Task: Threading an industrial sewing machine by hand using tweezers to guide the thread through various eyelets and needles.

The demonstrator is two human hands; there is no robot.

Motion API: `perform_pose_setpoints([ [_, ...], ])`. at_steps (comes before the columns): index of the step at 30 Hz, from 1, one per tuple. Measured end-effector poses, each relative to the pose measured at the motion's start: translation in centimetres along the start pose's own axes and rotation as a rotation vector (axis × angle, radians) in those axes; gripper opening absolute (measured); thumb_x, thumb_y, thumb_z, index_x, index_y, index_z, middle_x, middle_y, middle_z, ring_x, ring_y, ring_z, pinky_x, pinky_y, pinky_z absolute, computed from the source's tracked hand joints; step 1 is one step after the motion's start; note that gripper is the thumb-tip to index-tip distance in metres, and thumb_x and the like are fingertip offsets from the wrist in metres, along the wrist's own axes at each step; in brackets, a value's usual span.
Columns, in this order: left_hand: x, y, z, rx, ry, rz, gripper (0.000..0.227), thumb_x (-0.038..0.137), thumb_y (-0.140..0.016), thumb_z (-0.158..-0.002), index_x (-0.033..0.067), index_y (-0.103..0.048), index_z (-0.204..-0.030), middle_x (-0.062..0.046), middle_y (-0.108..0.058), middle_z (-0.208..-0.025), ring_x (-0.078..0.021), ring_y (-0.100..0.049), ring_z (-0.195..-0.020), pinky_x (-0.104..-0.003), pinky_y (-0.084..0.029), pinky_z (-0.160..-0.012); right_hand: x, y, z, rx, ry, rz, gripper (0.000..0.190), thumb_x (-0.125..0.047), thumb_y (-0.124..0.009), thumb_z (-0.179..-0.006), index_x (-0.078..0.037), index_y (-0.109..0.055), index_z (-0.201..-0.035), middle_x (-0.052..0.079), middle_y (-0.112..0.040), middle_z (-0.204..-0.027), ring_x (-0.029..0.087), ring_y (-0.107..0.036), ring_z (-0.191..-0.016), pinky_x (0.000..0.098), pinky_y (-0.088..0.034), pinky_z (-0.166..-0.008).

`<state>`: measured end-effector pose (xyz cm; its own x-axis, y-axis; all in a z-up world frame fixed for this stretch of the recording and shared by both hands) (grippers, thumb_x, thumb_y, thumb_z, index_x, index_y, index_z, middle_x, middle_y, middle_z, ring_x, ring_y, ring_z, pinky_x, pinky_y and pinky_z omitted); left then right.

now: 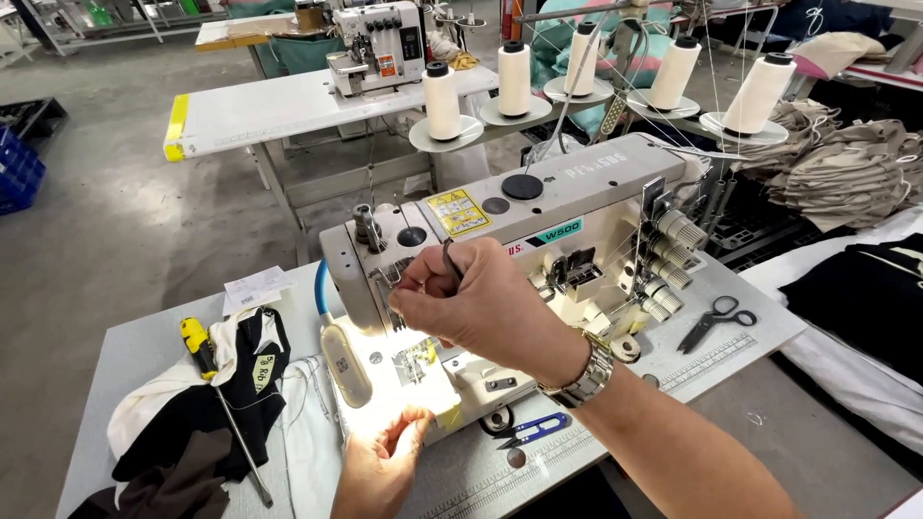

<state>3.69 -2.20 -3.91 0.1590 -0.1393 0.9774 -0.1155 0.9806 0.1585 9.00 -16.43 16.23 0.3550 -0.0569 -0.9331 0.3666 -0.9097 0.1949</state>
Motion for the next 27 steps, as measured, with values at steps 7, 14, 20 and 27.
perform_pose_setpoints([
  [7,-1.1,0.0,-0.4,-0.002,-0.016,-0.008,0.016,0.010,-0.072,-0.093,0.0017,-0.085,-0.091,-0.001,-0.076,-0.078,-0.0090,-0.065,-0.073,-0.022,-0.054,-0.074,-0.3,-0.1,0.3,0.060,0.099,0.321,0.022,-0.017,-0.075,-0.095,-0.010,-0.071,-0.074,-0.007,-0.045,-0.050,0.005,-0.040,-0.047,0.0187,-0.036,-0.042],
  [14,-1.8,0.1,-0.4,0.000,0.001,-0.065,0.016,0.011,-0.072,-0.094,0.0034,-0.086,-0.094,0.000,-0.071,-0.071,-0.0083,-0.056,-0.062,-0.022,-0.051,-0.064,0.3,-0.9,1.2,0.155,0.389,0.308,0.025,-0.003,-0.071,-0.094,-0.009,-0.057,-0.074,-0.007,-0.035,-0.057,0.005,-0.030,-0.053,0.0202,-0.029,-0.050],
  [20,-2.6,0.2,-0.7,0.020,-0.093,-0.104,0.016,0.011,-0.073,-0.091,0.0055,-0.088,-0.092,0.002,-0.069,-0.065,-0.0065,-0.055,-0.058,-0.022,-0.051,-0.060,-1.2,-1.3,2.4,0.263,0.703,0.594,0.016,-0.006,-0.076,-0.094,-0.005,-0.062,-0.087,0.000,-0.063,-0.063,0.004,-0.052,-0.047,0.0168,-0.044,-0.039],
  [27,-4.1,0.6,-0.5,-0.018,-0.161,-0.181,0.015,0.012,-0.075,-0.088,0.0079,-0.088,-0.085,0.002,-0.063,-0.056,-0.0067,-0.048,-0.050,-0.023,-0.040,-0.049,-1.5,-0.1,4.7,0.210,0.563,0.509,0.005,-0.004,-0.071,-0.095,-0.006,-0.067,-0.097,-0.001,-0.066,-0.066,0.004,-0.052,-0.048,0.0162,-0.043,-0.043],
])
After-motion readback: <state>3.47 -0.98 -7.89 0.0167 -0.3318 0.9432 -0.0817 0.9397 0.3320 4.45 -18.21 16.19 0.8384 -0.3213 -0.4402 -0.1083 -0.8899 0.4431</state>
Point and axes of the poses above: each hand's wrist, its own z-axis away from the middle knuckle, its own y-axis out of the back of the hand, x = y × z, the point moved 6 cm from there along -z, towards the middle knuckle
